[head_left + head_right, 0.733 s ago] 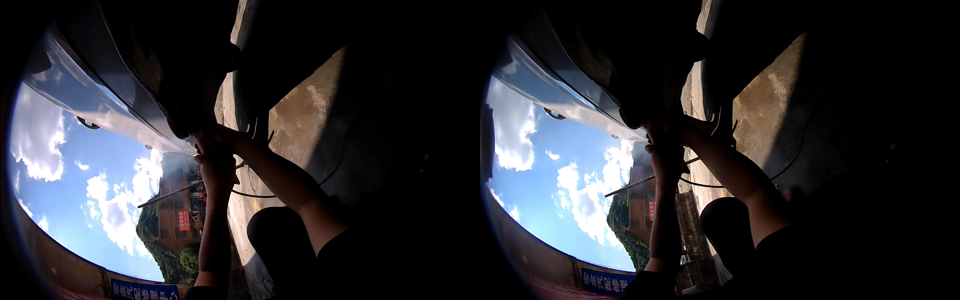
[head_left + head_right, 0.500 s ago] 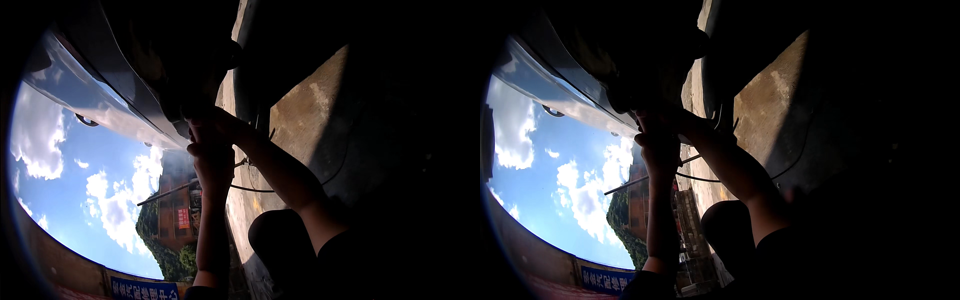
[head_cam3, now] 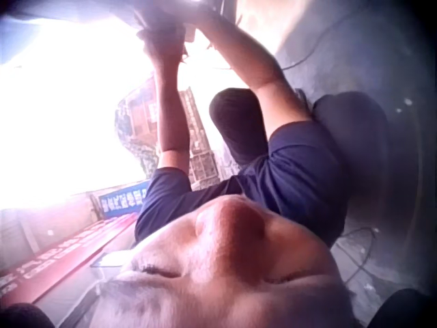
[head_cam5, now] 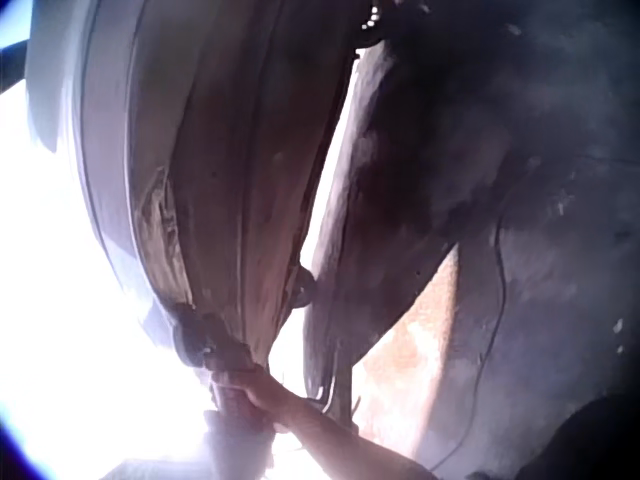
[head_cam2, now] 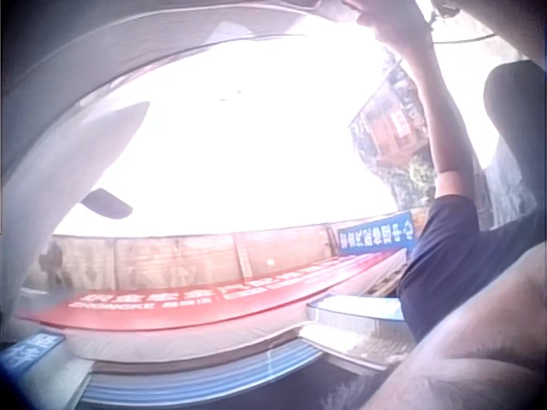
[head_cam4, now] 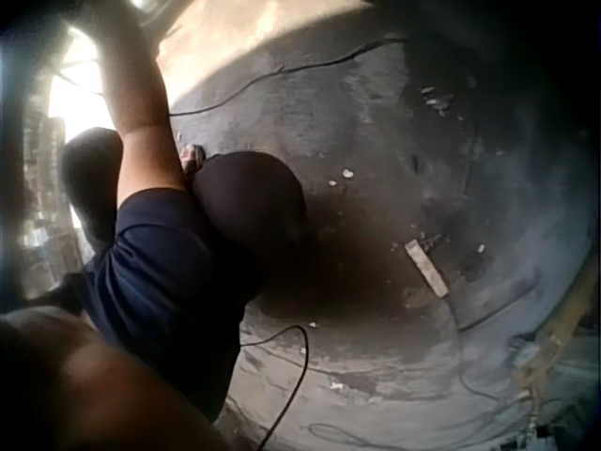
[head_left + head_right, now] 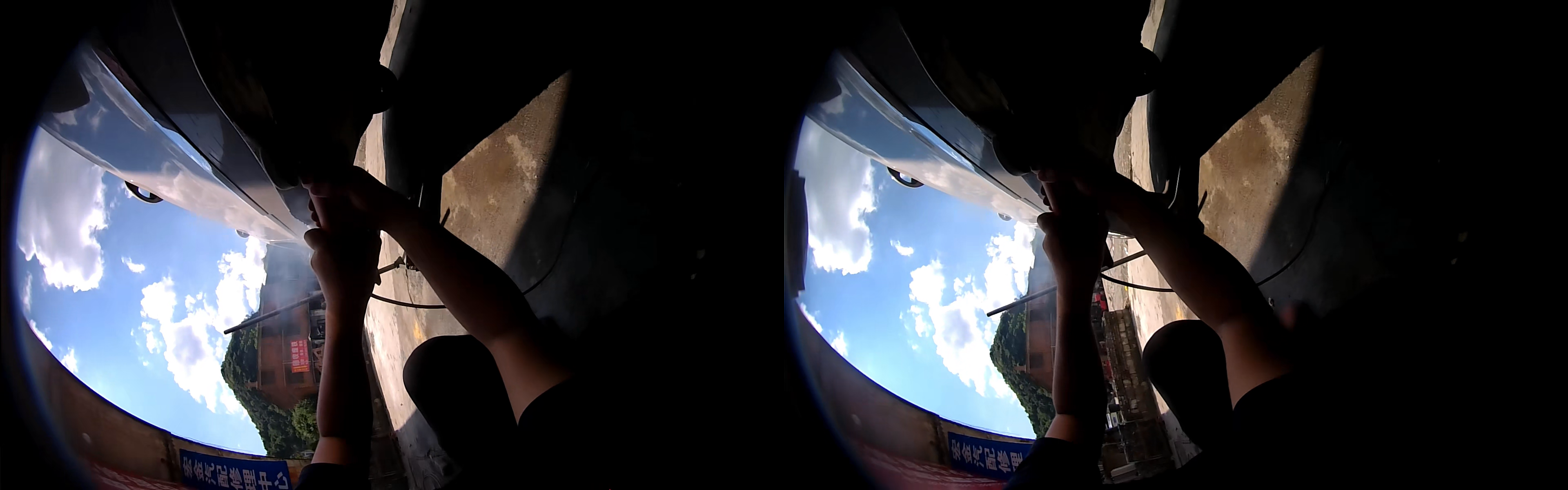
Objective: The person uses an angle grinder to smooth the lower edge of a car's rear bumper. They work along the bumper's length, moving the tool back and forth to grind the surface.
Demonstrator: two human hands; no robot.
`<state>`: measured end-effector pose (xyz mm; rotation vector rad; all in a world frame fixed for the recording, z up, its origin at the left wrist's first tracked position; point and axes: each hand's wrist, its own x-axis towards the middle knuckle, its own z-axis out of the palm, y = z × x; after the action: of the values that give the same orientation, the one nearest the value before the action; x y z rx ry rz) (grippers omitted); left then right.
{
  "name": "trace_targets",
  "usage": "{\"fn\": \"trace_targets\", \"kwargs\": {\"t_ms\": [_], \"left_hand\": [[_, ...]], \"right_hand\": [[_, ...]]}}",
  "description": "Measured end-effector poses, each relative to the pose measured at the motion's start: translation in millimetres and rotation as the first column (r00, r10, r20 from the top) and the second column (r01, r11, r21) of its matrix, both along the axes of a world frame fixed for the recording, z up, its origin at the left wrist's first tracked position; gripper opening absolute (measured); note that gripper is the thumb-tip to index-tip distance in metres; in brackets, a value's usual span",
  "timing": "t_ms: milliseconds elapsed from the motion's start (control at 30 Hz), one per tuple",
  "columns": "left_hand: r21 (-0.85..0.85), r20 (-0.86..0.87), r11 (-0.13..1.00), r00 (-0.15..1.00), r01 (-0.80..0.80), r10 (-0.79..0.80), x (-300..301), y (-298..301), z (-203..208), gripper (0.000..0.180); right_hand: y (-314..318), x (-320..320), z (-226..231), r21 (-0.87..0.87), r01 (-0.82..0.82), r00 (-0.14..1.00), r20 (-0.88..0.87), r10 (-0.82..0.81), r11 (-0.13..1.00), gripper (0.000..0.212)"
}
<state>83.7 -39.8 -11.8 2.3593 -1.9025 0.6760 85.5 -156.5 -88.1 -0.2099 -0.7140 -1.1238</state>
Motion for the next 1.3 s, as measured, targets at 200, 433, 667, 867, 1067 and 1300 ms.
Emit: {"fn": "trace_targets", "kwargs": {"t_ms": [200, 433, 667, 867, 1067, 1300], "left_hand": [[-0.009, -0.093, 0.999, 0.995, -0.030, 0.029, 37.2, 7.9, -2.9, 0.071], [0.070, -0.267, 0.990, 0.958, 0.123, -0.100, 18.2, 8.1, 3.7, 0.051], [-0.412, -0.660, 0.795, 0.456, 0.446, -0.597, 70.5, 22.6, 6.6, 0.012], [-0.450, -0.893, 0.746, -0.251, 0.491, -0.374, 70.6, 8.8, -23.2, 0.012], [-0.477, -0.726, 0.731, -0.687, 0.488, -0.016, 34.5, -0.9, -55.2, 0.028], [-0.458, -0.639, 0.732, -0.759, 0.504, 0.122, 24.2, 13.3, -51.5, 0.030]], "right_hand": [[1.9, 11.0, -2.8, 0.025, 0.032, 0.999, -0.008, -0.031, 0.999, 0.031], [1.5, 1.6, -10.1, -0.017, 0.090, 0.992, 0.089, -0.088, 0.996, 0.033], [10.2, -25.4, -73.1, 0.139, 0.205, 0.979, -0.046, -0.201, 0.969, 0.046], [-2.2, -53.7, -106.4, 0.277, 0.367, 0.913, -0.288, -0.287, 0.888, 0.058], [7.7, -104.5, -125.6, 0.225, 0.477, 0.869, -0.268, -0.416, 0.850, 0.058], [20.4, -121.2, -125.6, 0.170, 0.554, 0.823, -0.261, -0.505, 0.815, 0.063]]}}
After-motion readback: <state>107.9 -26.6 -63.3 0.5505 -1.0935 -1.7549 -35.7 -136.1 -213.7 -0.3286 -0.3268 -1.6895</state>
